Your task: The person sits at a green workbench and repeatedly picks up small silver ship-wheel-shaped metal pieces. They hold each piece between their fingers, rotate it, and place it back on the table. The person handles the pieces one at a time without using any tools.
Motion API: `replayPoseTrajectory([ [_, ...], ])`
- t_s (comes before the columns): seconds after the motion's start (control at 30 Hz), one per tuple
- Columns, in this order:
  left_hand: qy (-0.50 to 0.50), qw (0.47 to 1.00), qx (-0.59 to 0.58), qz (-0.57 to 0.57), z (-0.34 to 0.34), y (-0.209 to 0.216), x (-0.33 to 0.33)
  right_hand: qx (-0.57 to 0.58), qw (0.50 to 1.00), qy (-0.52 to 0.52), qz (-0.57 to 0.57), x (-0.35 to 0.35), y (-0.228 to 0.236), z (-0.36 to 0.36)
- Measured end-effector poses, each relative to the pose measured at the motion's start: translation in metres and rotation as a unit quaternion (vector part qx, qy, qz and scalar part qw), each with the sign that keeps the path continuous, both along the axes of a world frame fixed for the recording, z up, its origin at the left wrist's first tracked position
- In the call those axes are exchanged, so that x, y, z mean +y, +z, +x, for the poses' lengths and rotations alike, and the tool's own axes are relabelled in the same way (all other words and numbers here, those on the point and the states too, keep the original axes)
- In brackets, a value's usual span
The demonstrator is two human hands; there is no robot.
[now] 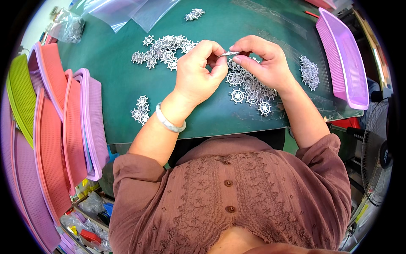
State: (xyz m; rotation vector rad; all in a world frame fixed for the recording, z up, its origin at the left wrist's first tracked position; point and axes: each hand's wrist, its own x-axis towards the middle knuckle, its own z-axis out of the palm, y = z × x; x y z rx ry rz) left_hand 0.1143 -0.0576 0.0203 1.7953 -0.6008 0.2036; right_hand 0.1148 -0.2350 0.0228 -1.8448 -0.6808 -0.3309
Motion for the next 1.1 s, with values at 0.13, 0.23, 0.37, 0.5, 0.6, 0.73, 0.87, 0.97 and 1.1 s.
replayPoseTrajectory([
  [0.13, -0.003, 1.0, -0.002, -0.025, 0.0005, -0.0023, 0.0005, 0.013, 0.999, 0.003, -0.038, -0.004, 0.0001, 0.0001],
  [0.23, 0.006, 0.995, -0.009, -0.097, 0.003, -0.0058, -0.0027, -0.005, 1.0, -0.011, -0.013, -0.0013, -0.0012, 0.0012],
  [0.37, -0.004, 0.993, -0.028, -0.112, 0.0036, -0.0063, -0.0031, 0.006, 1.0, -0.025, -0.016, -0.0011, -0.0012, 0.0014],
  [0.5, -0.029, 0.989, -0.028, -0.143, 0.0013, -0.0038, -0.0035, 0.025, 0.999, -0.021, -0.007, -0.0013, -0.0025, 0.0018],
  [0.6, -0.053, 0.991, -0.028, -0.122, 0.0008, -0.0029, -0.0005, 0.052, 0.998, -0.016, 0.004, -0.0015, -0.0026, 0.001],
  [0.73, -0.068, 0.99, -0.025, -0.124, 0.0006, -0.0033, 0.0002, 0.116, 0.993, -0.002, 0.034, -0.0025, -0.0049, 0.0006],
  [0.87, -0.062, 0.991, -0.021, -0.12, 0.0005, -0.0026, 0.0005, 0.168, 0.982, 0.012, 0.089, -0.0009, -0.0073, 0.0006],
  [0.97, -0.049, 0.994, -0.02, -0.1, 0.0016, -0.0033, 0.001, 0.216, 0.969, 0.023, 0.118, -0.0004, -0.0059, -0.0006],
  [1.1, -0.046, 0.992, 0.043, -0.107, 0.0022, -0.0043, 0.0018, 0.285, 0.946, 0.051, 0.143, -0.0026, -0.004, -0.0006],
])
